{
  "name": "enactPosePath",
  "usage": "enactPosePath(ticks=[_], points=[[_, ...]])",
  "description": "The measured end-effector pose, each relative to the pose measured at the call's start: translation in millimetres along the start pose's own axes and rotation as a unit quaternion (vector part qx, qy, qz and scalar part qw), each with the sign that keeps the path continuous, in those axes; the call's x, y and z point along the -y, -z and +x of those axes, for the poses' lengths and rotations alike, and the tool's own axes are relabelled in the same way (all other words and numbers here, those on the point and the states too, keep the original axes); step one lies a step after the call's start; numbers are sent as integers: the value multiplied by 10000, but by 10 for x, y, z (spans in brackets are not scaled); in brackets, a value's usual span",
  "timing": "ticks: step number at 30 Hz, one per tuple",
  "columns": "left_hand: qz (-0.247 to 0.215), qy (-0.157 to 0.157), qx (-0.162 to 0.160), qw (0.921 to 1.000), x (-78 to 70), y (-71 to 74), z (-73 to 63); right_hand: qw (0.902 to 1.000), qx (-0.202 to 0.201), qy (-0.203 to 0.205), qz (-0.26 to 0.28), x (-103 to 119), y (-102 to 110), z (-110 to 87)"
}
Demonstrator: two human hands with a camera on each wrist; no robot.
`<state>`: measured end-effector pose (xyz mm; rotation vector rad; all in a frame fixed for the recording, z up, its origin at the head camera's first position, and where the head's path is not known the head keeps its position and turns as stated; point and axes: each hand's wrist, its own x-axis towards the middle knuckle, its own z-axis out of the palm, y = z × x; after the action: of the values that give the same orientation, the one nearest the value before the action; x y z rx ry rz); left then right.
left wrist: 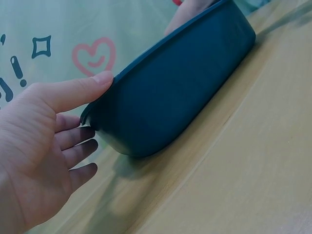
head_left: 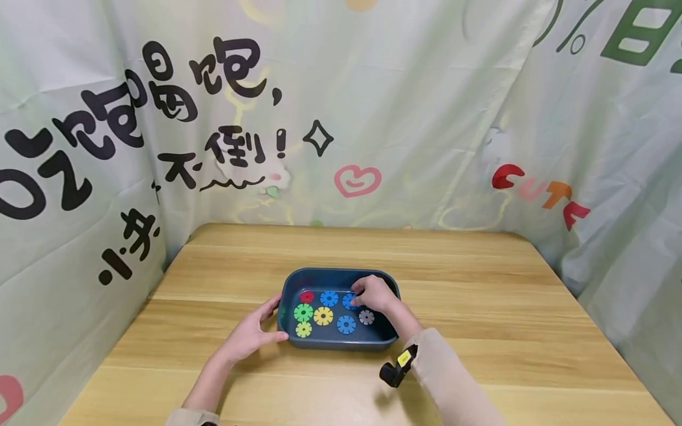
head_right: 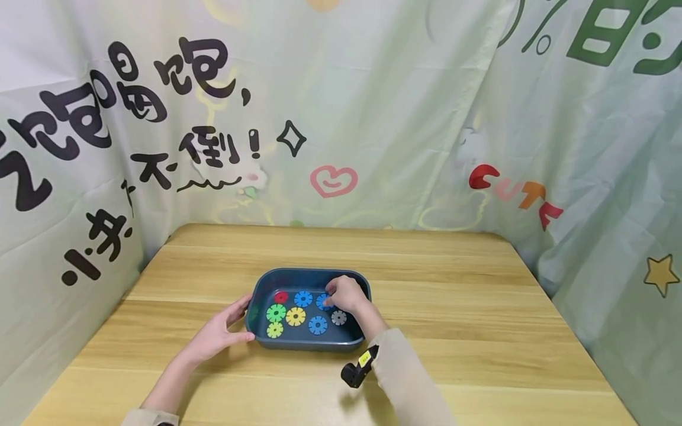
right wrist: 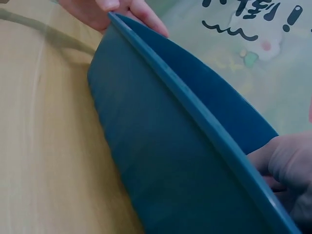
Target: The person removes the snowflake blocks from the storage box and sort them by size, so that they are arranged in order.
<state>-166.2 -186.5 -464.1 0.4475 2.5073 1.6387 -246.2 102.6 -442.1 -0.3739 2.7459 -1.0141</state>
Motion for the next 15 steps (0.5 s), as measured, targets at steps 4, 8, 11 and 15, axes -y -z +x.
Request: enactPosePath(ticks=[4, 8, 11, 15], points=[[71, -7, -6, 10000, 0, 3, 3, 9995, 41, 139, -263, 16, -25, 1], [110, -32, 15, 9999, 2, 2, 0, 9986, 78, 107, -515, 29, -56, 2], [84, -10, 12, 10000, -2, 3, -2, 9974, 78, 37, -722, 32, -76, 2], [46, 42, -17, 10000, -8, 5, -1, 9952, 141, 83, -966, 39, -83, -8]])
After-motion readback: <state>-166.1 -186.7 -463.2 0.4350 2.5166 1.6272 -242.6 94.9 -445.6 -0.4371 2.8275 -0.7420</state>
